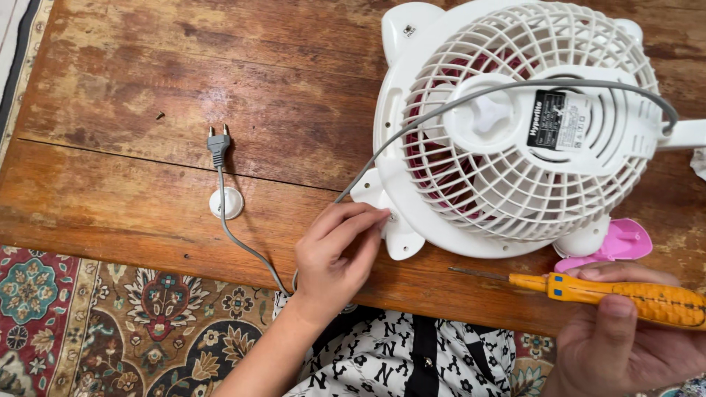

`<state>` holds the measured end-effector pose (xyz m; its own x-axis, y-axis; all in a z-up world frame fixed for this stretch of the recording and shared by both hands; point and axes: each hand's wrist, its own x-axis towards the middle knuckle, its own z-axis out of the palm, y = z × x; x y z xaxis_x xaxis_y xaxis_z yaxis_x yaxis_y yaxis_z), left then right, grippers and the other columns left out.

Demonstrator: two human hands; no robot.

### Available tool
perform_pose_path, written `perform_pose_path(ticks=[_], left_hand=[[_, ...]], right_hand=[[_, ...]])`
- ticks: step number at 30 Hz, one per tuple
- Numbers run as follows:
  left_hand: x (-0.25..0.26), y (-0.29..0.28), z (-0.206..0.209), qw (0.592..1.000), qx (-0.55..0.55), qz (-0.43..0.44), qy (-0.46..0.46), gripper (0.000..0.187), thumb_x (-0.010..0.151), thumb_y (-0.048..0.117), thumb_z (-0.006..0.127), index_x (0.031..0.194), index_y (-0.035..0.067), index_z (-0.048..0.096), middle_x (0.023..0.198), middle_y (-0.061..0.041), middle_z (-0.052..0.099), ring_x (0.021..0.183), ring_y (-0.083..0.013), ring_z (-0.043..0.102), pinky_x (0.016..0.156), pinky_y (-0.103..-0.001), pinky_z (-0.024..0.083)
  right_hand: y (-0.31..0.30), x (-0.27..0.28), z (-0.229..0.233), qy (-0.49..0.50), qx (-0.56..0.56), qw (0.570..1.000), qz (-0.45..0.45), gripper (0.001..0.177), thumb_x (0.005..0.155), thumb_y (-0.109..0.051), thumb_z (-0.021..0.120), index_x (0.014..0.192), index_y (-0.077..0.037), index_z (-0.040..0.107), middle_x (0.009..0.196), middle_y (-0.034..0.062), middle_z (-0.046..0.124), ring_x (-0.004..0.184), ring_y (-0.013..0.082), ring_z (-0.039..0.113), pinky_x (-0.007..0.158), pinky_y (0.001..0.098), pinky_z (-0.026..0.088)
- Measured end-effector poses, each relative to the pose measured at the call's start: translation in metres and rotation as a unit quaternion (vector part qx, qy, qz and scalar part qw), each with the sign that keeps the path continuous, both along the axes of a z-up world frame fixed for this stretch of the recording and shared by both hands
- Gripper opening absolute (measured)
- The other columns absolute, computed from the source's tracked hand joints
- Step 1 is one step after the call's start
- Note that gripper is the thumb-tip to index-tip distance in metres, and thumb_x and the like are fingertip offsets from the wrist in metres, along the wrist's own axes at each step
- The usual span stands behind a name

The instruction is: The person reassembles a small white electric fan by inserting and tightening multiple screws into the base using a yellow screwdriver. They handle the fan and screws, aligning the base and securing it with the tool.

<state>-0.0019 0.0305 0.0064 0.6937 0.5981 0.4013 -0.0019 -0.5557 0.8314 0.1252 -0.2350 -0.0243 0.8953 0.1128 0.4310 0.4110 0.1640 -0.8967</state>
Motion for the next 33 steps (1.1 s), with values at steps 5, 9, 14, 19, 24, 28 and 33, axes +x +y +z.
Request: perform_pose_path(ticks=[5, 9, 14, 19, 24, 28, 33], left_hand=[[-0.003, 0.003, 0.002, 0.998, -0.055, 0.015, -0.022, 0.017, 0.088, -0.004, 0.075, 0.104, -0.002, 0.075, 0.103, -0.011, 0.074, 0.092, -0.0193, 0.074, 0.081, -0.028, 0.060], [-0.007, 0.003, -0.001, 0.996, -0.079, 0.028, -0.018, 0.014, 0.085, -0.003, 0.076, 0.099, -0.001, 0.074, 0.103, -0.012, 0.075, 0.090, -0.0207, 0.076, 0.081, -0.028, 0.060], [-0.008, 0.006, -0.005, 0.995, 0.025, -0.085, -0.043, 0.017, 0.081, 0.000, 0.080, 0.097, 0.003, 0.075, 0.102, -0.007, 0.074, 0.089, -0.0188, 0.073, 0.079, -0.030, 0.058], [-0.010, 0.004, -0.003, 0.985, 0.074, -0.156, -0.023, 0.021, 0.079, 0.001, 0.082, 0.098, 0.003, 0.074, 0.102, -0.006, 0.072, 0.087, -0.0221, 0.070, 0.075, -0.035, 0.053], [-0.008, 0.005, -0.001, 0.982, 0.068, -0.173, -0.018, 0.021, 0.080, 0.000, 0.082, 0.099, 0.002, 0.074, 0.102, -0.008, 0.072, 0.089, -0.0233, 0.069, 0.077, -0.036, 0.053], [-0.009, 0.004, -0.001, 0.990, -0.001, -0.143, -0.007, 0.018, 0.083, -0.002, 0.079, 0.100, 0.002, 0.073, 0.103, -0.008, 0.072, 0.091, -0.0224, 0.070, 0.081, -0.034, 0.058], [-0.007, 0.003, 0.003, 0.988, -0.026, -0.154, 0.005, 0.020, 0.086, -0.006, 0.076, 0.104, 0.001, 0.072, 0.106, -0.009, 0.073, 0.094, -0.0232, 0.070, 0.083, -0.033, 0.058]], right_hand=[[0.010, 0.003, -0.002, 0.001, 0.002, 1.000, 0.006, 0.033, 0.120, -0.007, 0.067, 0.134, 0.004, 0.039, 0.102, 0.0210, 0.062, 0.084, 0.0240, 0.065, 0.085, 0.0333, 0.060], [0.015, 0.003, -0.002, 0.002, 0.003, 1.000, 0.011, 0.035, 0.120, -0.007, 0.067, 0.137, 0.003, 0.038, 0.102, 0.0214, 0.062, 0.083, 0.0245, 0.065, 0.084, 0.0336, 0.061], [0.017, 0.000, -0.003, 0.005, 0.000, 1.000, 0.014, 0.038, 0.120, -0.007, 0.067, 0.140, 0.002, 0.037, 0.102, 0.0219, 0.062, 0.083, 0.0250, 0.065, 0.083, 0.0339, 0.061], [0.018, -0.003, -0.003, 0.009, -0.002, 1.000, 0.015, 0.040, 0.120, -0.007, 0.068, 0.143, 0.001, 0.035, 0.101, 0.0223, 0.062, 0.082, 0.0256, 0.066, 0.083, 0.0343, 0.061], [0.018, -0.004, -0.002, 0.010, -0.002, 1.000, 0.018, 0.043, 0.120, -0.006, 0.068, 0.146, 0.000, 0.034, 0.101, 0.0228, 0.062, 0.082, 0.0261, 0.066, 0.082, 0.0347, 0.061], [0.015, -0.006, -0.002, 0.014, -0.005, 1.000, 0.020, 0.046, 0.120, -0.006, 0.068, 0.149, -0.001, 0.033, 0.101, 0.0231, 0.062, 0.081, 0.0266, 0.066, 0.081, 0.0349, 0.062], [0.012, -0.007, -0.002, 0.015, -0.006, 1.000, 0.018, 0.049, 0.120, -0.006, 0.068, 0.152, -0.002, 0.031, 0.101, 0.0236, 0.063, 0.081, 0.0271, 0.067, 0.081, 0.0353, 0.062]])
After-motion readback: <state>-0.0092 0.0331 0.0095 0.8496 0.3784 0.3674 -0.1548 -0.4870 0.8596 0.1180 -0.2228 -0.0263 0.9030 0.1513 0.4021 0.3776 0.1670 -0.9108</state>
